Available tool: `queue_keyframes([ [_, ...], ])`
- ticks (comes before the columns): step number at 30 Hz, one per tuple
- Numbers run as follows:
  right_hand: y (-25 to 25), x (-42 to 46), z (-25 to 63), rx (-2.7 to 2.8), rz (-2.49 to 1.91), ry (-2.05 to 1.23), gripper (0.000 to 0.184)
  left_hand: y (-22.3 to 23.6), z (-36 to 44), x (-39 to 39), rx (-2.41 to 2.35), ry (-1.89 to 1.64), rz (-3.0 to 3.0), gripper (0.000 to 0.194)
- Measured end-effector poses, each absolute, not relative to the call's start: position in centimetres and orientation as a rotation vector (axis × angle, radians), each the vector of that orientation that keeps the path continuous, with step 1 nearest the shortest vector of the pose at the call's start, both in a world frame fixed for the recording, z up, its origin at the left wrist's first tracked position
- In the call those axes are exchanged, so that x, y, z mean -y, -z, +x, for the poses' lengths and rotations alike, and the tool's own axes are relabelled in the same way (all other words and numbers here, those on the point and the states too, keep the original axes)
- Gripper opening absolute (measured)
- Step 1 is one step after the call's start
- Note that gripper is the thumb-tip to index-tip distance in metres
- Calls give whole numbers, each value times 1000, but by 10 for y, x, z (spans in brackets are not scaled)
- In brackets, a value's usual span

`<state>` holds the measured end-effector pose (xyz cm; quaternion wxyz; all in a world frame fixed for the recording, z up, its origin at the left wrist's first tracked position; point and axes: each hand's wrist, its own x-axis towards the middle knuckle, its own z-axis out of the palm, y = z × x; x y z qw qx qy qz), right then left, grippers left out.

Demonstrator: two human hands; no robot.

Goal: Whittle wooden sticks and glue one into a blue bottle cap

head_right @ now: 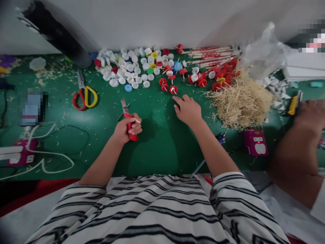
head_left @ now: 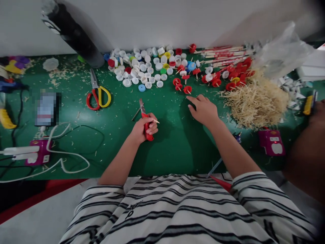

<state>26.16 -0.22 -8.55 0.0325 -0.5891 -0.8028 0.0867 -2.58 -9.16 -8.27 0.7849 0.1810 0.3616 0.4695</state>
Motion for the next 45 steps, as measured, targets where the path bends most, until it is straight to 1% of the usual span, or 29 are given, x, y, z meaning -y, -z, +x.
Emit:
queue_keyframes([
  [14, 85, 7, 258, 2561, -1760, -189, 59, 84, -27, 90, -777, -991, 390, 14],
  [25, 84, 2, 255, 2458, -1836, -251, 55, 85, -27, 90, -781, -1004, 387, 13],
  [28, 79, 9, 253, 2437, -1835, -320, 55, 84, -27, 90, -767, -1009, 398, 14],
  [31, 71, 32, 243, 2355, -1666, -560, 49, 82, -21, 93, -780, -1026, 399, 20],
  [33, 66, 53, 231, 2306, -1403, -769, 44, 80, -14, 97, -825, -1046, 395, 25],
  [35, 62, 75, 216, 2269, -1195, -899, 41, 79, -6, 101, -879, -1068, 396, 30],
  [37, 62, 90, 202, 2238, -1117, -924, 35, 78, 0, 105, -921, -1082, 414, 33],
  [41, 69, 101, 186, 2117, -1184, -892, 19, 78, 4, 110, -940, -1101, 483, 34],
  [45, 79, 100, 184, 1984, -1236, -964, 14, 78, 2, 113, -929, -1073, 556, 33],
])
